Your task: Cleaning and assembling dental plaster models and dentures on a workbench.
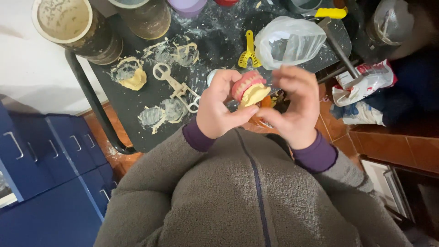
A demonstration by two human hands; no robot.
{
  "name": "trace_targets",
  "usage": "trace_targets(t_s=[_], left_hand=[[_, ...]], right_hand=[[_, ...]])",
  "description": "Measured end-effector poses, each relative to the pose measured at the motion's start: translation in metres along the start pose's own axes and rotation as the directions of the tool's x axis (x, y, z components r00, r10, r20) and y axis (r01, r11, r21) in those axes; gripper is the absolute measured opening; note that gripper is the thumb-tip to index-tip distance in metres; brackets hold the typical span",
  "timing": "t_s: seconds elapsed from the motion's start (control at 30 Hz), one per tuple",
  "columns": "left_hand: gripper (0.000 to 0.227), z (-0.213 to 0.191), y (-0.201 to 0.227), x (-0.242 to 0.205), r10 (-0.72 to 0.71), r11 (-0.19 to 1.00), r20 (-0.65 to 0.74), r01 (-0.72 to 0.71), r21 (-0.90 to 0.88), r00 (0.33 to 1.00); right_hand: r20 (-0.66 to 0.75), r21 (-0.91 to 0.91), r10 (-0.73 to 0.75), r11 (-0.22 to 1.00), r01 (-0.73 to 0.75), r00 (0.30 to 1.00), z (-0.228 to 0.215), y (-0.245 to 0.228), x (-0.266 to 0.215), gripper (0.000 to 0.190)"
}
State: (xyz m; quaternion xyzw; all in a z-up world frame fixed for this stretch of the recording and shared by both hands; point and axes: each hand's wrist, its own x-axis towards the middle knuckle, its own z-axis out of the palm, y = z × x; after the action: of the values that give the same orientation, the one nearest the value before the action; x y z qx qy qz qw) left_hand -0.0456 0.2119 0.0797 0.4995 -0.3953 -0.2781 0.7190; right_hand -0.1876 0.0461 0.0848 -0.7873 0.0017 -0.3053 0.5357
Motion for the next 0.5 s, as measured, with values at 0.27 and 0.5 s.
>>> trace_targets(t_s=[0.27, 0.5], left_hand=[[0.057, 0.011, 0.007, 0.008, -0.011, 0.999, -0.051, 0.009, -0.045, 0.999], [0.029, 0.011, -0.028, 0.012, -0.026, 0.934, -0.108, -0.014, -0.356, 0.994]], right_hand=[[0.01, -0.521, -0.141, 0.844, 0.126, 0.99, 0.016, -0.036, 0.02, 0.065], [-0.048, -0.185, 0.028, 0.982, -0.037, 0.998, 0.022, -0.025, 0.017, 0.066]])
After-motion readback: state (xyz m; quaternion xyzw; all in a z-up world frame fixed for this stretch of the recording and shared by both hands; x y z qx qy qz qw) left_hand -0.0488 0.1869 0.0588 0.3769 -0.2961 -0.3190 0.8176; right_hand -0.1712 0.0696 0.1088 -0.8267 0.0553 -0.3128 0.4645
